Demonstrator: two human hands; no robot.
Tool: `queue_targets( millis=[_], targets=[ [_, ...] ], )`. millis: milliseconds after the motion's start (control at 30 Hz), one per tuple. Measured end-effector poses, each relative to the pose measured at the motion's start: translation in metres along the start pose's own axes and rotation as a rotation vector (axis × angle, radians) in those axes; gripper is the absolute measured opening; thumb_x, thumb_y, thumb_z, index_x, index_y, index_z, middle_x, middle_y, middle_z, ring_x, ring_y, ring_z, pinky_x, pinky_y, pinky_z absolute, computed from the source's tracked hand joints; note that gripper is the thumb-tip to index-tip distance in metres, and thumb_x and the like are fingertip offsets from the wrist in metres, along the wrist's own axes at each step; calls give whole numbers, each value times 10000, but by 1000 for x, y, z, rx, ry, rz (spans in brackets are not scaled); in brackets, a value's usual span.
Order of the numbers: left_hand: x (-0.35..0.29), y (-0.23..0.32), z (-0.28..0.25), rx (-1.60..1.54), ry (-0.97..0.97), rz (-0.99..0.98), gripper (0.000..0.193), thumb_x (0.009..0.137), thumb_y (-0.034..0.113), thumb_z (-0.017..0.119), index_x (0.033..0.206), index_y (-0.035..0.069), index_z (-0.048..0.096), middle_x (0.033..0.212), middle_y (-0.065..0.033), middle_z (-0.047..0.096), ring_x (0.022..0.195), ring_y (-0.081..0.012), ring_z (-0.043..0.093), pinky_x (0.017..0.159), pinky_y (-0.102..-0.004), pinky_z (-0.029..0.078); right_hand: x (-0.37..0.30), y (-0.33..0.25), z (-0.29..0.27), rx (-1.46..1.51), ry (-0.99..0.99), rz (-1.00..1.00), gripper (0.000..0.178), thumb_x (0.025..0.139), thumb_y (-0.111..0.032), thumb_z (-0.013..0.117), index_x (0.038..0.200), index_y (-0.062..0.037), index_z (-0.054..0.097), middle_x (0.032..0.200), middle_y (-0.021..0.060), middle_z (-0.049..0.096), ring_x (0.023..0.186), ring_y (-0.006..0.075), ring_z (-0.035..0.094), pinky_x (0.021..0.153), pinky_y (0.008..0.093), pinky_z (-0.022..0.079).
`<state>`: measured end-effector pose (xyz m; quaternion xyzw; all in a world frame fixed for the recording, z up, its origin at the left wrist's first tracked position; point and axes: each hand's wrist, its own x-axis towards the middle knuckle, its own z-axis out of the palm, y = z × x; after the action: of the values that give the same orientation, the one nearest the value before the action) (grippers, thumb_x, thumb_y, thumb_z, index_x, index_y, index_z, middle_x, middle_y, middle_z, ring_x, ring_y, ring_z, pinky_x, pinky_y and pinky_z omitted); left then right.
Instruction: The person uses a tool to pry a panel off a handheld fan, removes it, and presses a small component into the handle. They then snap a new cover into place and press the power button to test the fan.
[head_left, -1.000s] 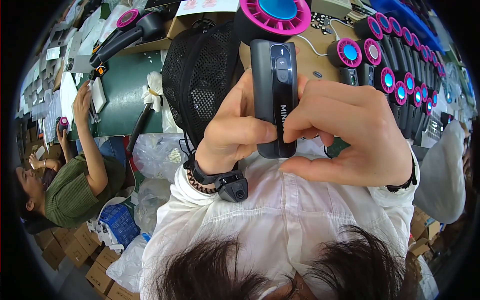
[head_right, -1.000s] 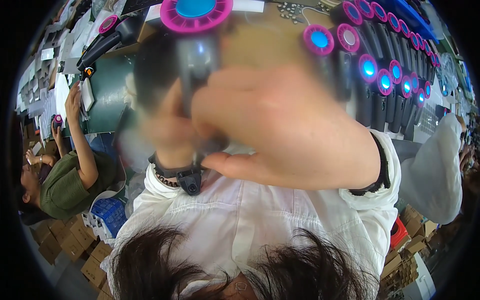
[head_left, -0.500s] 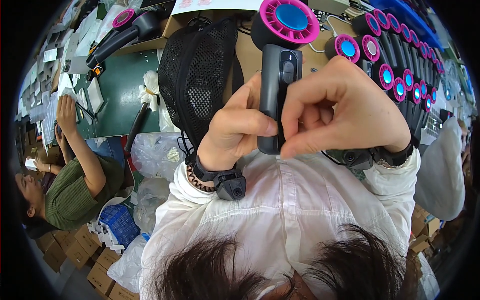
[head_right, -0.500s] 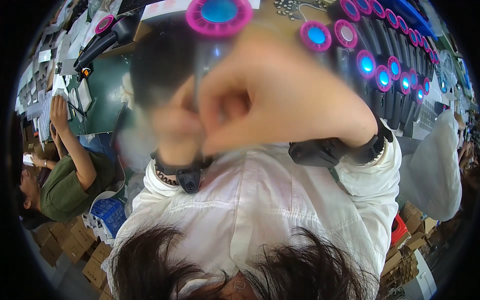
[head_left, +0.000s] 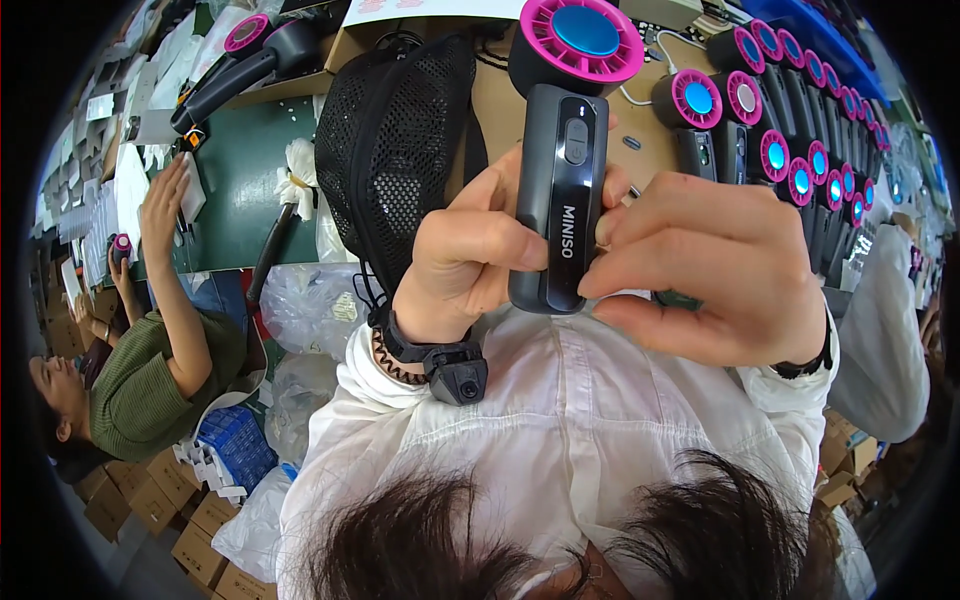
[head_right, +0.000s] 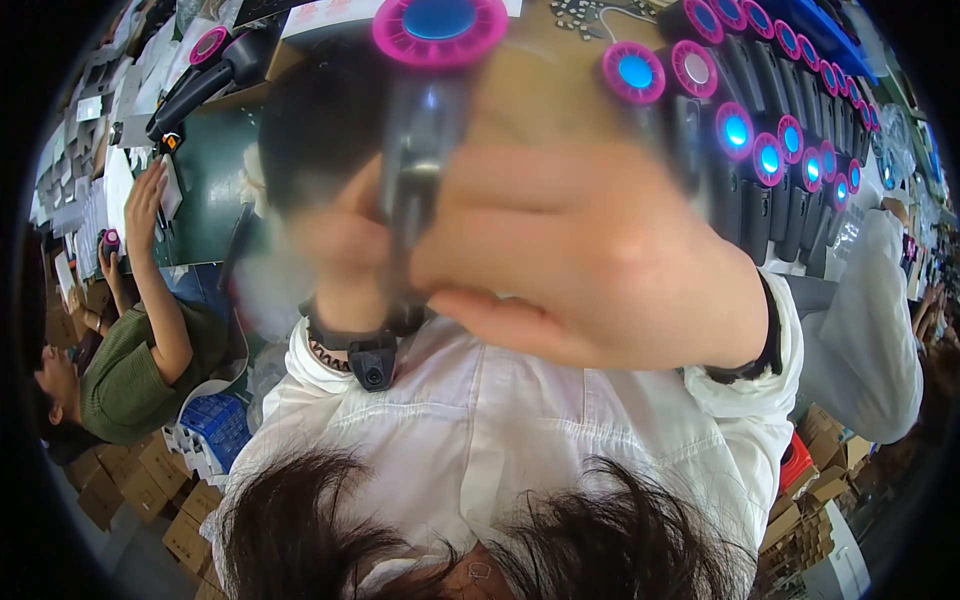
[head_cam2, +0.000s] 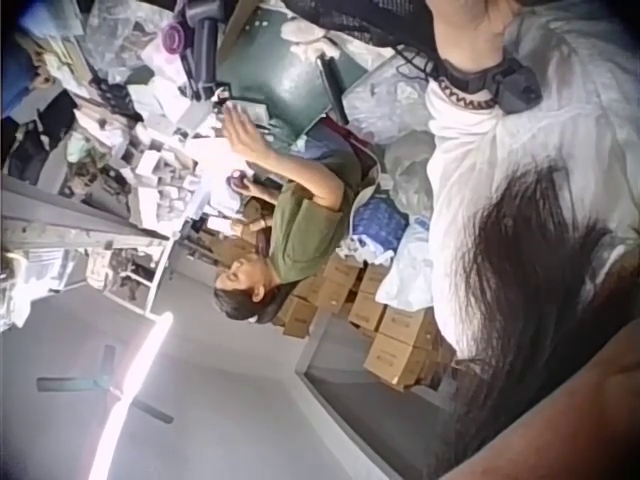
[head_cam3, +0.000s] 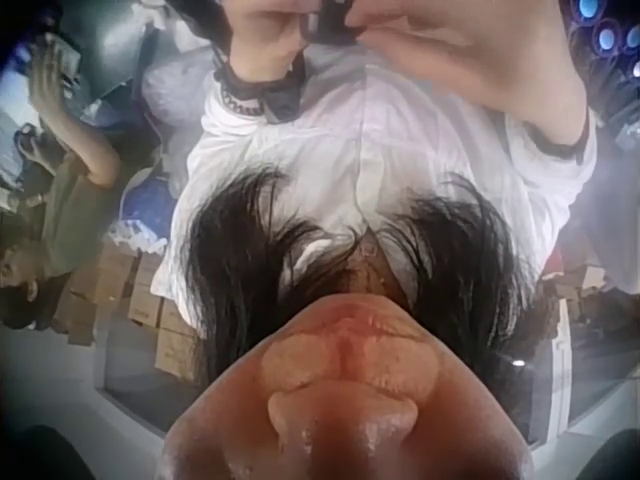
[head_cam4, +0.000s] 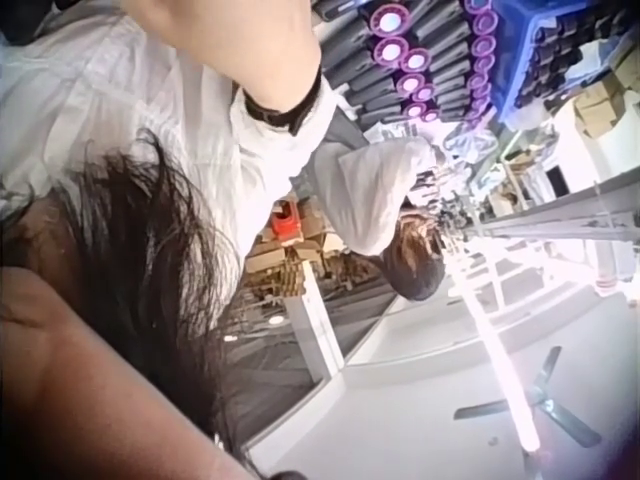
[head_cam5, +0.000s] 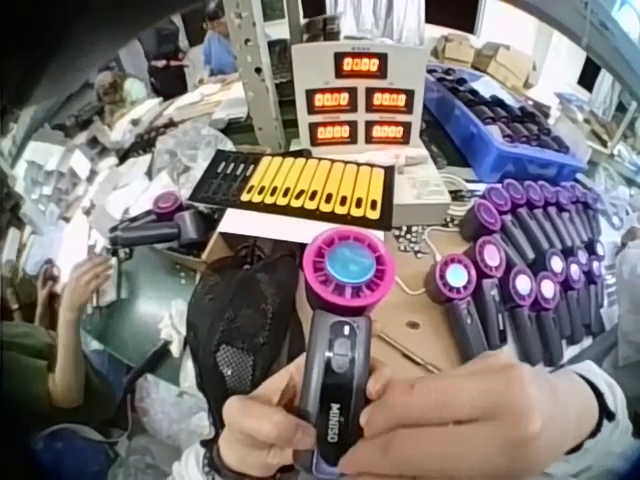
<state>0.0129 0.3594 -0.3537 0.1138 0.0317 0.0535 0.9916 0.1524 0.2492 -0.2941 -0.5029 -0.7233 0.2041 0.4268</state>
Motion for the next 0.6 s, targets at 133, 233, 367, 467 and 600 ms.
queue_targets(
  millis=[133, 233, 367, 467, 600],
  targets=[
    [-2, -1, 3, 62, 60, -20, 760, 519, -21, 475, 1261, -19, 310, 1068, -150, 499, 1000, -226, 519, 908, -293, 390, -1, -3, 5, -80, 69, -72, 200, 556, 4, 708, 740, -27, 637, 718, 66, 565, 562, 188, 556, 490, 274, 460],
    [-4, -1, 4, 110, 105, -34, 759, 521, -23, 473, 1262, -16, 310, 1076, -148, 499, 1008, -226, 514, 919, -297, 381, -1, -4, -1, -217, -76, -95, 198, 539, 6, 694, 718, -26, 615, 709, 66, 548, 562, 184, 551, 450, 267, 446],
    [-3, -1, 4, 159, 108, -19, 747, 523, -24, 471, 1254, -18, 318, 1078, -145, 503, 1012, -222, 511, 924, -291, 375, -2, -6, 1, -282, -71, -122, 192, 536, 10, 679, 709, -29, 605, 706, 63, 541, 562, 181, 551, 422, 260, 433],
    [-4, 0, 5, 179, 107, -10, 737, 523, -22, 470, 1245, -21, 326, 1077, -143, 505, 1013, -220, 510, 923, -285, 373, -2, -4, 4, -327, -79, -160, 186, 538, 9, 674, 704, -32, 602, 705, 59, 542, 553, 181, 550, 419, 258, 430],
    [-4, -2, 1, 131, 63, 21, 727, 519, -16, 469, 1233, -22, 336, 1072, -140, 504, 1013, -218, 508, 919, -280, 370, -2, -2, 6, -338, -56, -183, 178, 542, 9, 671, 699, -32, 596, 703, 57, 548, 538, 182, 546, 418, 259, 430]
  ],
)
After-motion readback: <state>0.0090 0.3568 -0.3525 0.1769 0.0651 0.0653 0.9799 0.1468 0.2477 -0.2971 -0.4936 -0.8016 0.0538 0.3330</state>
